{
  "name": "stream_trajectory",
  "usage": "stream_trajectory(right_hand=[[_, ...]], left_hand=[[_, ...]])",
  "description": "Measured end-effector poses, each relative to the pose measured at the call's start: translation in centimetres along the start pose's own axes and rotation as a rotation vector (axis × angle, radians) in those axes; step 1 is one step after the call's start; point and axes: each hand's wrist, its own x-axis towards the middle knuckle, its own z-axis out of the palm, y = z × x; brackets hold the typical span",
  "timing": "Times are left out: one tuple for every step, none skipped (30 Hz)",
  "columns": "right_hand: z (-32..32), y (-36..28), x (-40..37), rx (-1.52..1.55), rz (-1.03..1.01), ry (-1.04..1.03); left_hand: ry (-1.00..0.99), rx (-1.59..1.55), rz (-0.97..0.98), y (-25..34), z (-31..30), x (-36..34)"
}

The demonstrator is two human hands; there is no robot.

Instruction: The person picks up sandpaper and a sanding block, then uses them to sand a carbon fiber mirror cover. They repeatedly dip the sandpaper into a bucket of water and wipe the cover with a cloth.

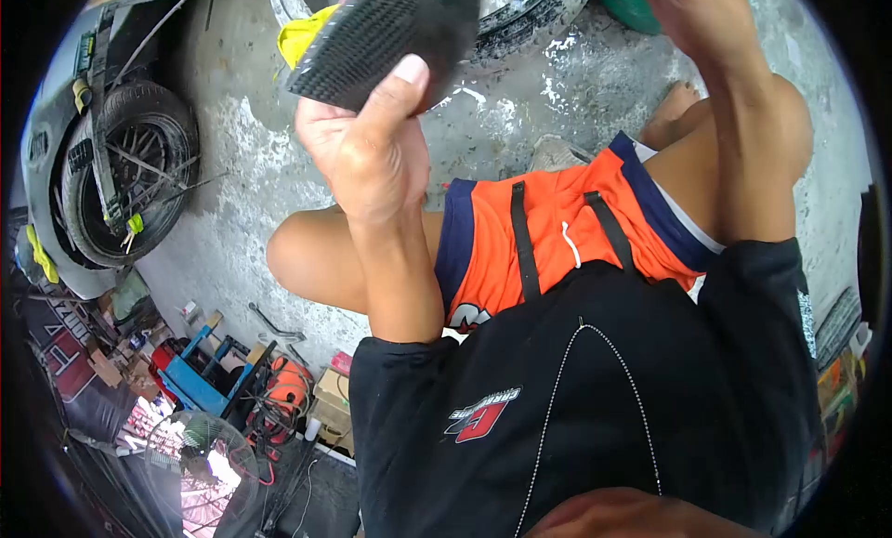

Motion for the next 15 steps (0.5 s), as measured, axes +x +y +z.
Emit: stream_trajectory(right_hand=[[0.1,0.9,-0.1,0.007,0.000,0.002],[0.3,2.2,-0.1,0.192,-0.181,-0.228],[0.4,3.2,0.1,0.378,-0.366,-0.461],[-0.2,3.7,0.4,0.253,-0.360,-0.634],[0.3,3.2,1.0,0.135,-0.367,-0.813],[-0.2,0.5,0.3,-0.318,-0.304,-0.842],[0.3,0.0,0.0,-0.408,-0.282,-0.789],[0.5,0.8,0.1,-0.481,-0.270,-0.731],[0.3,3.1,0.6,-0.317,-0.336,-0.677],[0.8,1.9,1.0,-0.307,-0.331,-0.671],[0.5,1.7,2.1,-0.397,-0.529,-0.712],[0.4,0.0,2.1,-0.484,-0.334,-0.797],[-0.1,0.0,2.5,-0.494,-0.373,-0.852],[0.8,-0.8,3.5,-0.300,-0.321,-0.948],[1.7,-1.4,4.2,-0.113,-0.251,-1.045]], left_hand=[[-0.001,0.007,-0.002,0.2,0.0,-0.3],[-0.047,-0.020,-0.124,0.5,0.1,-0.7],[-0.090,-0.043,-0.244,0.7,0.2,-1.0],[-0.112,-0.059,-0.334,1.2,0.3,-1.0],[-0.083,-0.074,-0.384,1.6,0.7,-0.9],[-0.114,-0.150,-0.397,1.3,0.4,-0.4],[-0.138,-0.204,-0.397,1.0,-0.2,0.3],[-0.146,-0.247,-0.361,0.5,-0.9,0.7],[-0.154,-0.288,-0.319,0.3,-1.3,0.9],[-0.163,-0.294,-0.339,0.6,-1.5,0.9],[-0.177,-0.309,-0.356,0.8,-1.6,1.4],[-0.215,-0.318,-0.361,0.9,-2.2,2.0],[-0.255,-0.335,-0.371,1.0,-2.7,2.7],[-0.246,-0.368,-0.357,1.4,-3.1,3.3],[-0.240,-0.410,-0.348,1.6,-3.5,3.8]])
